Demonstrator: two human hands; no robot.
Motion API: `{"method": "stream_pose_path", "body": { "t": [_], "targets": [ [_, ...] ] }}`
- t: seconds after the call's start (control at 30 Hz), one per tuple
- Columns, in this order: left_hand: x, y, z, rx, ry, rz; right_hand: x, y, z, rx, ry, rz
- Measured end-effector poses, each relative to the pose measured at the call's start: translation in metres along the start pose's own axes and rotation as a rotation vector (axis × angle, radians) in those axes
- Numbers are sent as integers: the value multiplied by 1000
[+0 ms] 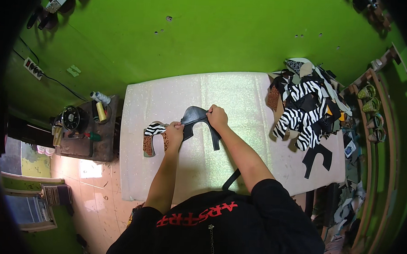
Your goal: The person sorts various shoe upper components by picking them from a pile and laying them flat on a table one by one.
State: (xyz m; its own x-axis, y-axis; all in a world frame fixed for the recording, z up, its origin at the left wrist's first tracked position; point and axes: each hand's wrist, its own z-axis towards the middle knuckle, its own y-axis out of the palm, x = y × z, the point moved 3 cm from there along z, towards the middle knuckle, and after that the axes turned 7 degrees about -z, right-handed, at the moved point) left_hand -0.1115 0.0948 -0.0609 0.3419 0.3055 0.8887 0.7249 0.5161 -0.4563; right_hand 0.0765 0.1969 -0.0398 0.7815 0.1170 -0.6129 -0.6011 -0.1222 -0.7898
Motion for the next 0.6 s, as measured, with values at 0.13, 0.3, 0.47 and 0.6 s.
{"method": "stream_pose_path", "body": {
  "t": [0.13, 0.3, 0.47, 0.6],
  "targets": [
    [-1, -3, -2, 58, 48, 41, -2, 9, 0, -12, -2, 10],
    [24, -2, -10, 56, 41, 203, -4, 6, -1, 78, -44, -71],
    [41, 7, -26, -40, 381, 424, -17, 5, -9, 151, -252, -215],
    [50, 25, -46, -138, 550, 404, -25, 4, -23, 144, -319, -367]
  ]
}}
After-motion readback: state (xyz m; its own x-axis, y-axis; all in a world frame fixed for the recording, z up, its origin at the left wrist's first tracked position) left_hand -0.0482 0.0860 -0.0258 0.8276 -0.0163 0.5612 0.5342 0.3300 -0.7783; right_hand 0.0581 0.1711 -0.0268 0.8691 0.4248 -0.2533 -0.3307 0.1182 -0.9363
